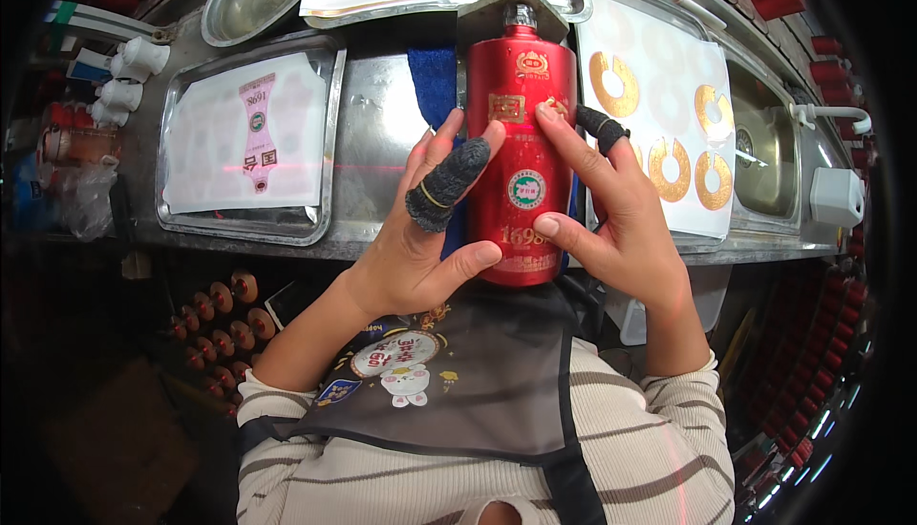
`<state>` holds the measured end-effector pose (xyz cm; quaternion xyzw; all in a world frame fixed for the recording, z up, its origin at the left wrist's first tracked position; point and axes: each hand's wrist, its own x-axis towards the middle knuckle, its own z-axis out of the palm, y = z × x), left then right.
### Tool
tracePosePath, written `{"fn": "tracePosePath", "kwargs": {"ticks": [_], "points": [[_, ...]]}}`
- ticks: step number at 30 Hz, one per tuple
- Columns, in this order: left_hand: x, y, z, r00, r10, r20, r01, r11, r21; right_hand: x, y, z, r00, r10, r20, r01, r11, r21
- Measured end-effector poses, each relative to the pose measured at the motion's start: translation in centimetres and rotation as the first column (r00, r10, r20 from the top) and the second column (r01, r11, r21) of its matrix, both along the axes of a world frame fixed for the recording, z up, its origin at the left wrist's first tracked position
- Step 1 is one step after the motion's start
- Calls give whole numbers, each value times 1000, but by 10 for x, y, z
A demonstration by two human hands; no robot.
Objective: The person applies gold circular labels to the necks of red cylindrical containers and smooths them with a cloth. The person then applies a larger red label to the body of the container and smooths it. The process is repeated for multiple containers.
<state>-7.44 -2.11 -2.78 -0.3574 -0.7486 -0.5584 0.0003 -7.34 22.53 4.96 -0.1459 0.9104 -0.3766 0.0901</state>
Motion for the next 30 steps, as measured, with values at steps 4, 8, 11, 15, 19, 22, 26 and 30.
{"fn": "tracePosePath", "kwargs": {"ticks": [4,8,11,15,19,22,26,30], "points": [[-2,0,-4,999,-26,35,27,1000,-14,0,1,-2,999,35,33,-37,997,67],[-3,-2,2,996,-26,83,29,999,-38,0,2,3,995,11,100,-13,1000,22],[-4,-1,-2,998,-25,50,26,1000,-10,2,2,0,998,24,57,-25,1000,17],[-3,-2,-4,998,-24,59,23,1000,8,1,1,0,997,36,67,-37,999,11],[-4,-3,-2,998,-22,58,24,999,-30,1,4,-4,997,46,66,-46,999,3],[-6,-3,1,997,-23,73,26,999,-31,0,4,-3,995,40,86,-41,999,8],[1,1,3,990,25,139,-31,999,41,-4,5,-1,996,57,66,-57,998,6],[3,3,7,980,39,195,-50,998,49,-5,5,4,994,-61,89,65,997,-39]]}}
